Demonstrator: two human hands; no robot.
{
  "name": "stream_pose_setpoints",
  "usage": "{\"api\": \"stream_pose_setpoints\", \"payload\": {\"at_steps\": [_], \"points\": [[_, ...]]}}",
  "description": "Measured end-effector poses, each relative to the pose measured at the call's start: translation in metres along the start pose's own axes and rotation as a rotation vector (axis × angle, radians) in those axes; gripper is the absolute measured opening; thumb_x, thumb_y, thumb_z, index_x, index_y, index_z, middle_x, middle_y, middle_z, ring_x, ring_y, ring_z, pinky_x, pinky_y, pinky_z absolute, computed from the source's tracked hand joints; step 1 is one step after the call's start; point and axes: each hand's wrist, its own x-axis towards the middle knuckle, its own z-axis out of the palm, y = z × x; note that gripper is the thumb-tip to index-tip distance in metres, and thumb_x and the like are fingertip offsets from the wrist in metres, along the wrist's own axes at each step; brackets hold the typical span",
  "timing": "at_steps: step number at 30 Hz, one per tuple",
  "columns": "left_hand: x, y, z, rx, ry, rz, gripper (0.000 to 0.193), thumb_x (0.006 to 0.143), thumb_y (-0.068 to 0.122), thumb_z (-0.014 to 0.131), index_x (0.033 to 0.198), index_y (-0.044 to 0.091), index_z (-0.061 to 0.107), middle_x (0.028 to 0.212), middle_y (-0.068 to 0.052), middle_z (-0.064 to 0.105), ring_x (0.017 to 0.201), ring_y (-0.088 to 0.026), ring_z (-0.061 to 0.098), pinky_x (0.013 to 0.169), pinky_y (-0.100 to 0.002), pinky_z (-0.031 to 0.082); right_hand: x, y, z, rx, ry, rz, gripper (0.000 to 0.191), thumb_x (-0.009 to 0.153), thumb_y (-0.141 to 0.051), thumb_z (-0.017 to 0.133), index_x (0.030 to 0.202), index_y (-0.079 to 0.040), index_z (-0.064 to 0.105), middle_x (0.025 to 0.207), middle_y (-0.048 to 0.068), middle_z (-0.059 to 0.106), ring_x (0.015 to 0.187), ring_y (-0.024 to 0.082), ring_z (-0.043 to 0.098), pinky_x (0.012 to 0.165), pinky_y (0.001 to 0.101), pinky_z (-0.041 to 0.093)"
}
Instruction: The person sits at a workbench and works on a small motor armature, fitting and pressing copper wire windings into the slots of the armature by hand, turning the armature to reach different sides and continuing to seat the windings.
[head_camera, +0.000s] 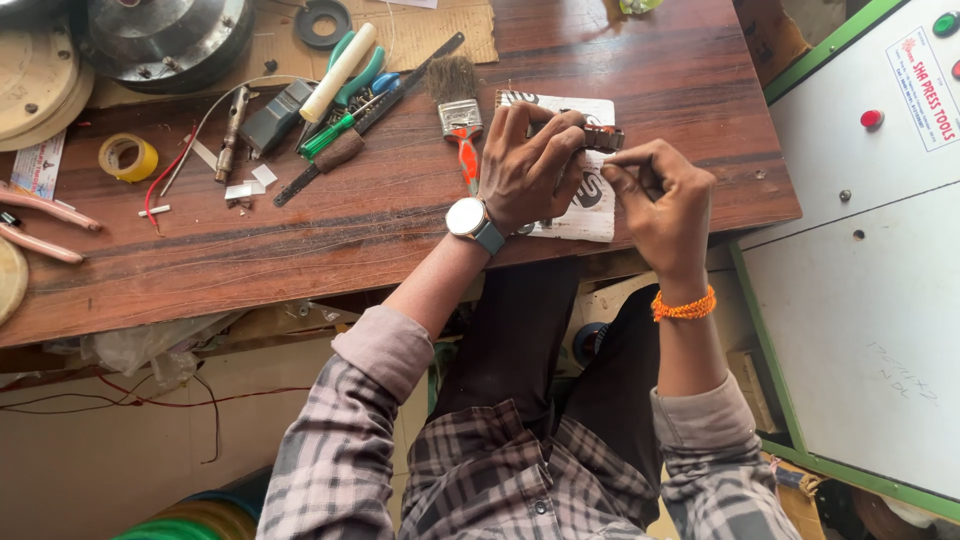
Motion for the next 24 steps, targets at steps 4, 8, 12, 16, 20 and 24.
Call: {"api": "stream_pose_setpoints", "payload": {"at_steps": [4,8,12,16,20,24], "points": [[-0.001,-0.001,0.002,-0.022,-0.018,-0.011,0.026,0.091,0.014,0.071,0.112,0.014,0.056,0.119,0.001,0.067,0.100,-0.022,0.055,0.087,-0.038,0.046,0.018,0.002,0.004,-0.040,0.016,-0.002,0.007,0.102,-0.009,0.077,0.098,-0.004,0.073,0.070,-0.002,0.062,0.056,0.003,0.044,0.050,0.0224,0.029],[-0.003,-0.001,0.003,-0.040,-0.021,-0.030,0.031,0.091,0.014,0.071,0.117,0.015,0.054,0.120,0.001,0.066,0.101,-0.022,0.055,0.088,-0.040,0.046,0.037,0.005,0.007,-0.105,0.015,-0.011,0.006,0.101,-0.007,0.077,0.098,-0.004,0.073,0.071,-0.002,0.061,0.057,0.004,0.044,0.051,0.0231,0.031],[-0.004,-0.002,0.005,-0.044,-0.012,-0.043,0.040,0.089,0.016,0.071,0.124,0.015,0.050,0.117,-0.004,0.060,0.101,-0.025,0.053,0.090,-0.043,0.046,0.054,0.005,0.009,-0.123,-0.057,0.021,0.005,0.099,-0.006,0.077,0.097,-0.003,0.073,0.071,-0.002,0.063,0.057,0.003,0.047,0.049,0.0225,0.033],[-0.006,-0.004,0.008,-0.040,-0.023,-0.065,0.050,0.089,0.018,0.070,0.134,0.017,0.046,0.114,-0.005,0.057,0.102,-0.026,0.052,0.090,-0.044,0.047,0.073,0.010,0.008,-0.193,-0.167,0.131,0.004,0.097,-0.008,0.076,0.097,-0.004,0.074,0.070,-0.002,0.065,0.056,0.003,0.053,0.048,0.0203,0.039],[-0.007,-0.003,0.008,-0.012,-0.045,-0.085,0.064,0.088,0.018,0.070,0.146,0.017,0.043,0.111,-0.005,0.056,0.100,-0.025,0.052,0.090,-0.043,0.048,0.078,0.034,0.007,-0.146,-0.194,0.126,0.007,0.096,-0.010,0.078,0.098,-0.003,0.076,0.075,0.001,0.068,0.064,0.004,0.059,0.053,0.0200,0.046],[-0.006,-0.001,0.013,0.061,-0.075,-0.085,0.075,0.076,0.021,0.075,0.146,0.024,0.048,0.111,-0.007,0.054,0.102,-0.030,0.052,0.090,-0.045,0.049,0.073,0.073,-0.005,-0.109,-0.241,0.087,0.008,0.100,-0.008,0.075,0.100,0.000,0.075,0.084,0.003,0.068,0.071,0.006,0.058,0.061,0.0241,0.045]]}}
